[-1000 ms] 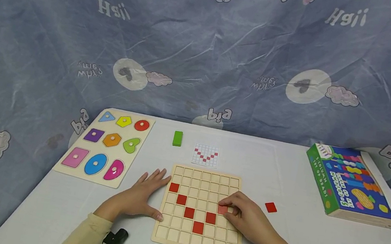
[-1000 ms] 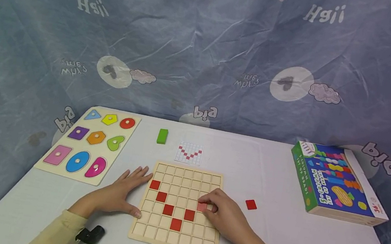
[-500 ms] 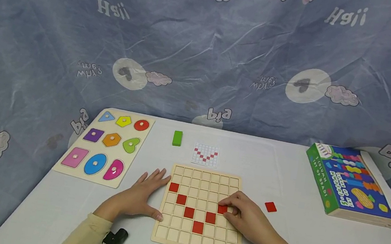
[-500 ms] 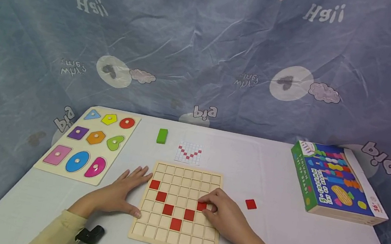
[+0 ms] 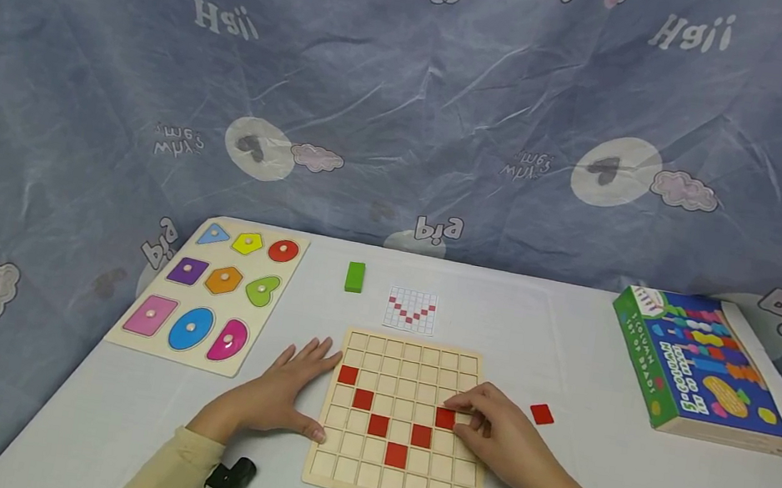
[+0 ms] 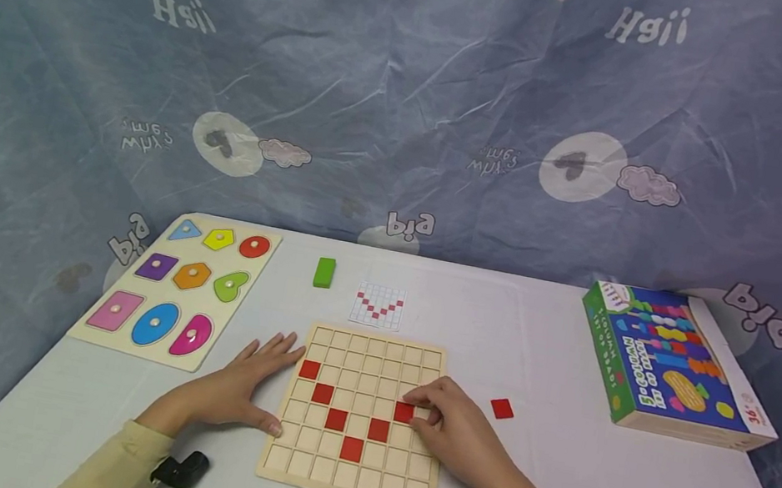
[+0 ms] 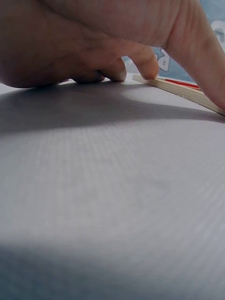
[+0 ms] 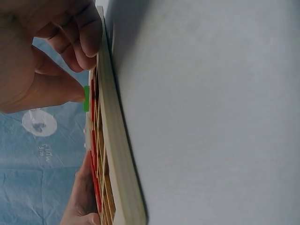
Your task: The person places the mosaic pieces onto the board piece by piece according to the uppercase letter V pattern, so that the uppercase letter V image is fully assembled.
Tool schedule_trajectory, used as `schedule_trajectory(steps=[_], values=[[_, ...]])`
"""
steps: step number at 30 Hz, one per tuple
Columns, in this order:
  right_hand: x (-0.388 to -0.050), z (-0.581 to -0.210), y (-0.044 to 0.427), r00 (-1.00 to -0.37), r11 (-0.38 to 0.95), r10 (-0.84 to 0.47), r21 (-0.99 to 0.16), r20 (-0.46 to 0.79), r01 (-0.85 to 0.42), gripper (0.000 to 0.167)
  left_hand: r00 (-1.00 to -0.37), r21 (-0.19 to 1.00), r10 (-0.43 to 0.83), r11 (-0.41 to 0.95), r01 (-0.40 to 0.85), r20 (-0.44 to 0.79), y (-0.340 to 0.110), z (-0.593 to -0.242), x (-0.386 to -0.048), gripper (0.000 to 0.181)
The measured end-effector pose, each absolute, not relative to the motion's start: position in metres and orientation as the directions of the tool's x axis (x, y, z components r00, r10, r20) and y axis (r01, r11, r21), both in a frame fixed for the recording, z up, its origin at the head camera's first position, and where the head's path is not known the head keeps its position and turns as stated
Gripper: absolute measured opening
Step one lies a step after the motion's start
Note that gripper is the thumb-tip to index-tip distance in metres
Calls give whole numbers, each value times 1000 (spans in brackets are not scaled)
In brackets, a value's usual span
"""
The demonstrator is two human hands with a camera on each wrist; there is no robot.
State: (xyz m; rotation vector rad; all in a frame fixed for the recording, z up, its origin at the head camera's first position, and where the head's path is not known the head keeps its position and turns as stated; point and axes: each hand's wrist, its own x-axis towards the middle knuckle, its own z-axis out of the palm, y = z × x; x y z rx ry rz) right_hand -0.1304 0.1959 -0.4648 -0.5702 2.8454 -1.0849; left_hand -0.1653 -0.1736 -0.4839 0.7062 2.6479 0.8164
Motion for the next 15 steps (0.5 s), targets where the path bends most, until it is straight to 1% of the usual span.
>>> schedule_trajectory(steps=[10, 15], values=[[-126, -467, 223, -922, 666, -349, -647, 168, -371, 32, -843, 575, 523, 730, 369, -124, -172, -485, -166, 120], [-126, -470, 238, -918, 684, -332, -615, 217, -392, 33, -846, 571, 518, 736, 363, -130, -172, -484, -166, 120]])
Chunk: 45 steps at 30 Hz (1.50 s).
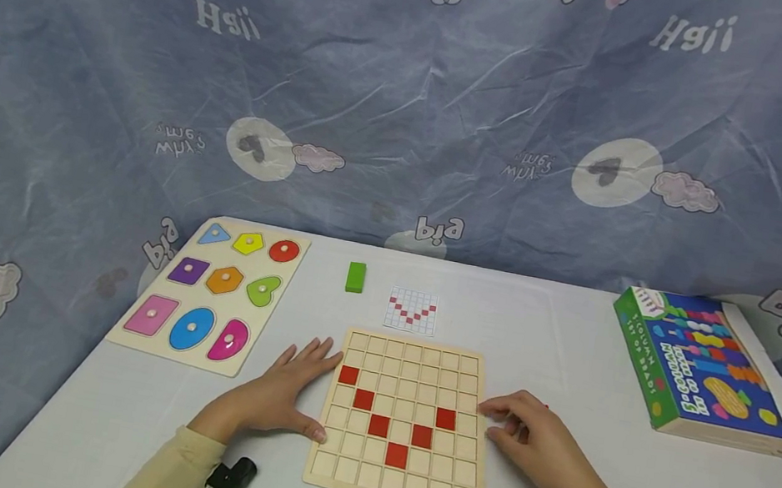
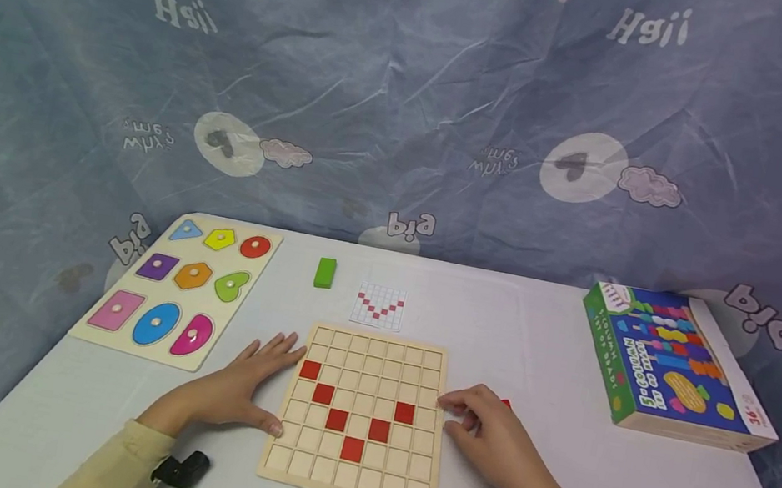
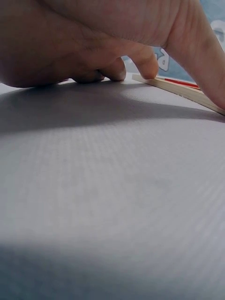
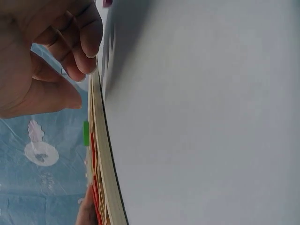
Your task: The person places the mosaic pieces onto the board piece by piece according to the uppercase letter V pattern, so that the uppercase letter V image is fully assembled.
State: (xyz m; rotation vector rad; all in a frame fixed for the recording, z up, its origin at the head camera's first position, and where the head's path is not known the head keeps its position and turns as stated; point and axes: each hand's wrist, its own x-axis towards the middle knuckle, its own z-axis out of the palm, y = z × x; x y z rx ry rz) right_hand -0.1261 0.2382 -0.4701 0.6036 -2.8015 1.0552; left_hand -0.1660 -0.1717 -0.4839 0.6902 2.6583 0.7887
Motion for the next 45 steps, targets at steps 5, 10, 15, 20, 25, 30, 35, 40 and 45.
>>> schedule_trajectory(steps=[5, 10, 15, 20, 25, 30, 35, 40, 45], values=[[-126, -470, 251, -924, 705, -301, -598, 235, -382, 34, -845, 573, 518, 736, 359, -136, -172, -484, -165, 119], [-128, -469, 264, -928, 730, -270, -575, 255, -370, 34, -844, 578, 520, 732, 359, -133, -171, -484, -165, 119], [-129, -467, 275, -943, 765, -234, -553, 239, -330, 33, -844, 577, 519, 733, 360, -133, -171, -483, -165, 119], [-132, -466, 285, -966, 795, -185, -551, 181, -255, 34, -845, 574, 518, 735, 361, -132, -171, -483, -165, 119], [-135, -467, 292, -980, 819, -158, -539, 120, -198, 36, -845, 571, 517, 737, 361, -134, -171, -483, -165, 119], [-137, -467, 297, -979, 824, -166, -528, 119, -203, 38, -845, 569, 519, 736, 365, -130, -171, -483, -166, 120], [-138, -468, 297, -981, 828, -160, -527, 110, -194, 39, -845, 568, 520, 737, 367, -128, -171, -484, -166, 120], [-138, -469, 295, -983, 822, -158, -538, 98, -186, 36, -845, 571, 520, 734, 367, -126, -171, -483, -166, 120], [-139, -471, 291, -980, 821, -165, -537, 107, -197, 33, -845, 577, 520, 731, 365, -125, -171, -482, -165, 120]])
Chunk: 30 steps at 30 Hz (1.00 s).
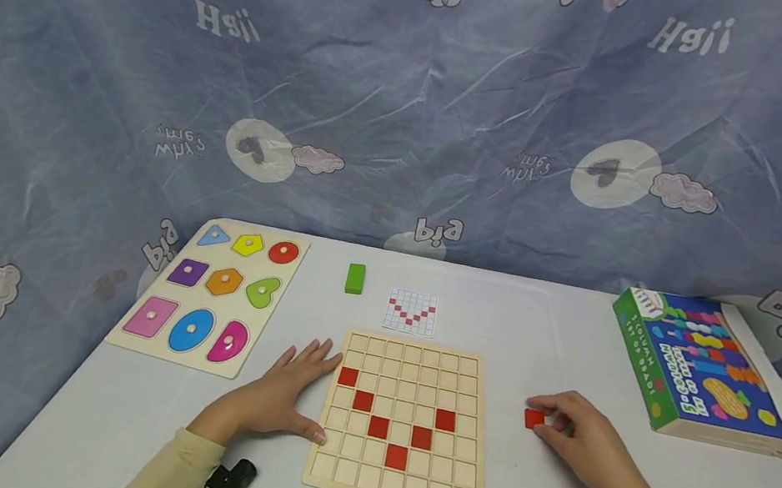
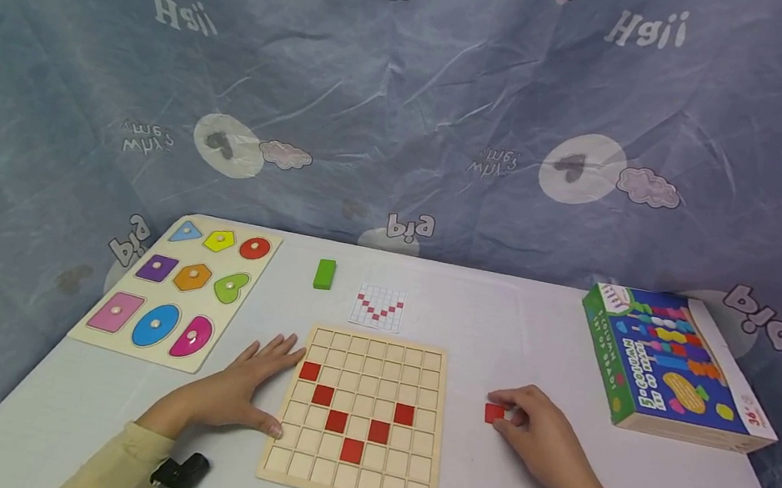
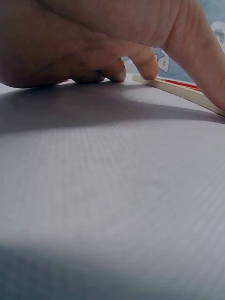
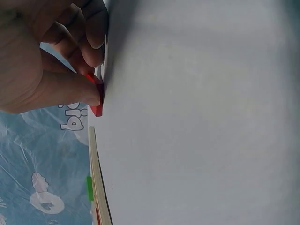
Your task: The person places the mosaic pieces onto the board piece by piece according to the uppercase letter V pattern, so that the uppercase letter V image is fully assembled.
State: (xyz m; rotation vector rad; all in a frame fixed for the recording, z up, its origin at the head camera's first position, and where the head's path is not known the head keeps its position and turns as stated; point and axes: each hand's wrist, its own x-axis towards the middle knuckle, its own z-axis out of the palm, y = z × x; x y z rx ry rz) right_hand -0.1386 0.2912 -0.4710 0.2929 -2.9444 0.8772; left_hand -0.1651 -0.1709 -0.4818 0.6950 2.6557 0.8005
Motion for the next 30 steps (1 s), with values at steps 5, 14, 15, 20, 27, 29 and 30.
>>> schedule_trajectory(steps=[5, 14, 15, 20, 27, 29, 30], values=[[-139, -472, 288, -978, 814, -167, -543, 123, -207, 29, -844, 578, 521, 730, 365, -125, -171, -481, -165, 119], [-138, -471, 288, -978, 794, -188, -573, 88, -204, 28, -843, 572, 523, 732, 369, -125, -172, -482, -165, 119], [-138, -471, 288, -977, 791, -194, -576, 87, -208, 28, -843, 571, 523, 733, 370, -125, -172, -483, -165, 119], [-138, -472, 287, -974, 787, -206, -576, 91, -220, 26, -844, 569, 520, 735, 368, -126, -172, -483, -165, 118], [-139, -471, 284, -973, 791, -209, -568, 101, -229, 26, -845, 572, 520, 734, 367, -126, -171, -483, -165, 119], [-139, -471, 283, -973, 787, -207, -574, 99, -226, 26, -845, 571, 519, 735, 366, -126, -171, -484, -166, 119], [-139, -471, 282, -974, 786, -205, -577, 99, -224, 26, -846, 569, 519, 736, 366, -126, -171, -485, -166, 119]])
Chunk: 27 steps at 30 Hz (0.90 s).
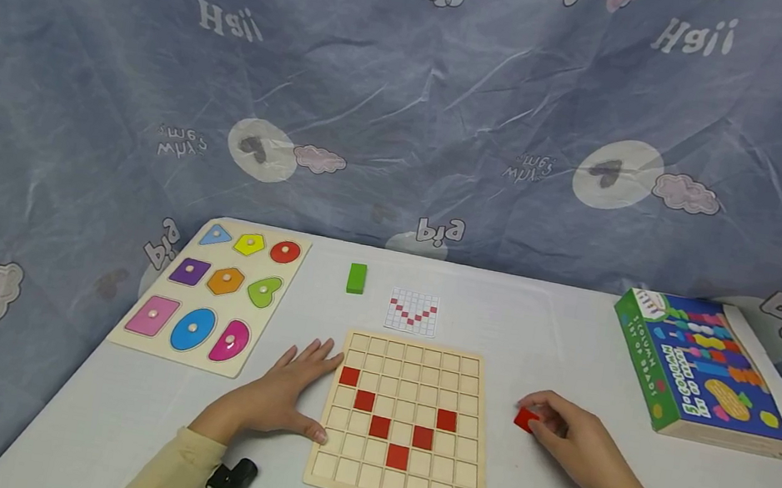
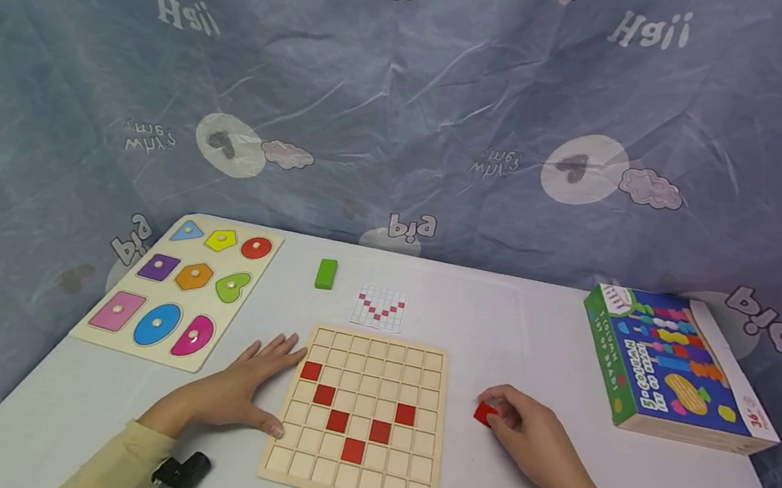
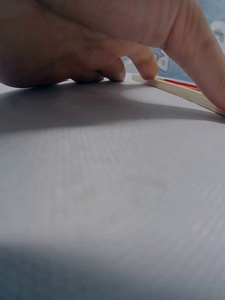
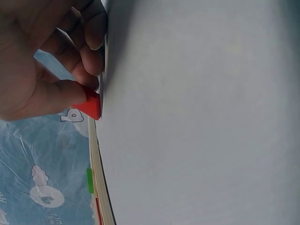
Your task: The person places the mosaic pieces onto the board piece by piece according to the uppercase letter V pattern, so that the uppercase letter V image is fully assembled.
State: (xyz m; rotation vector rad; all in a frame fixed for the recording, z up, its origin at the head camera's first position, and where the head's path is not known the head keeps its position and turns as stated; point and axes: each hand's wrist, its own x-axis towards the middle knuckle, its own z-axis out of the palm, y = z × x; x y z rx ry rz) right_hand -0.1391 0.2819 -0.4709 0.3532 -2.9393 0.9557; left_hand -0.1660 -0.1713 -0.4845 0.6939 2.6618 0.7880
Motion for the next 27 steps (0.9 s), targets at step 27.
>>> schedule_trajectory(steps=[27], values=[[-144, -469, 253, -964, 695, -223, -670, 144, -261, 14, -846, 560, 518, 741, 371, -124, -172, -488, -167, 120]])
